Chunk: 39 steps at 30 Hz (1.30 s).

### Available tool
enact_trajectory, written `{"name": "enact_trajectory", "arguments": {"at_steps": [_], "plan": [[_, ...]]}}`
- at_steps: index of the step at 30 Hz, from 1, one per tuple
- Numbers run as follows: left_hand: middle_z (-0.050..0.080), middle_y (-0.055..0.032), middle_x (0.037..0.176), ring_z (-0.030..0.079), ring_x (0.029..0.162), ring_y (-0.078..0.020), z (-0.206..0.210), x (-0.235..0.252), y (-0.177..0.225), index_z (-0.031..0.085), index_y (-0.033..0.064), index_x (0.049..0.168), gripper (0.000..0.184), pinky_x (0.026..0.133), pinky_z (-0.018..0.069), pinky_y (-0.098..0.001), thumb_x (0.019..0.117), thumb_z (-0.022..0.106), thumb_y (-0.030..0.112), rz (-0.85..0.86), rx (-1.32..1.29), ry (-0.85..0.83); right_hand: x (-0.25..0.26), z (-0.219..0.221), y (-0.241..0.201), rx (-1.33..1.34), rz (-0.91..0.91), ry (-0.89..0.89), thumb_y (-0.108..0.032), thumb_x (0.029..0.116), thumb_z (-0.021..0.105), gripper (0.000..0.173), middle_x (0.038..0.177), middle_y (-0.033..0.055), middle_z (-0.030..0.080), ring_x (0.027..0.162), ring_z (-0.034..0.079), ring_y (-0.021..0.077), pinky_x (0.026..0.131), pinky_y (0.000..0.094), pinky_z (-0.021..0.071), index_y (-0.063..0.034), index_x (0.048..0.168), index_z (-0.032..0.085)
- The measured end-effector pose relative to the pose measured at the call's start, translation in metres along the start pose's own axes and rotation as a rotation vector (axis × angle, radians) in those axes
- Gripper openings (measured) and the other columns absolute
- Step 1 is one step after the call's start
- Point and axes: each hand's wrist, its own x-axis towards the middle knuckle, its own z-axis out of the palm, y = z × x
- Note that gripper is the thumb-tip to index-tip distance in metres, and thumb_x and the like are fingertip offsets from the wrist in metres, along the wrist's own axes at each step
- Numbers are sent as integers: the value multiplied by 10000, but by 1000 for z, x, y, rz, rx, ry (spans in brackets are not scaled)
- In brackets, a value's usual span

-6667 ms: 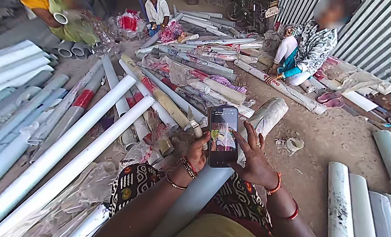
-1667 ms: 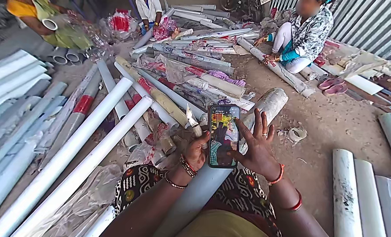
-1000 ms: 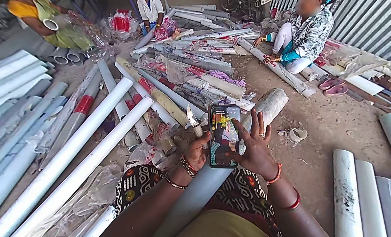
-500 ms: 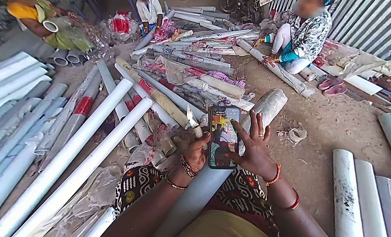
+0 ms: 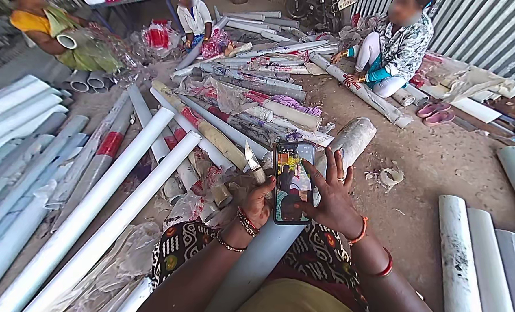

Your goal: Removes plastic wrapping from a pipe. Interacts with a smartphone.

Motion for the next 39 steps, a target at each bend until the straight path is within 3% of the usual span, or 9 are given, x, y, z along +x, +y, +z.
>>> {"name": "enact_trajectory", "arguments": {"at_steps": [39], "plan": [[749,-36,893,741,825,-115,2,-2,1,584,63,1062,223,778,624,-294,1007,402,-53,-4,11,7,-1,6,-1,14,-41,52,-522,724,753,804,1533,421,343,1421,219,695,967,919,101,-170,1431,604]]}}
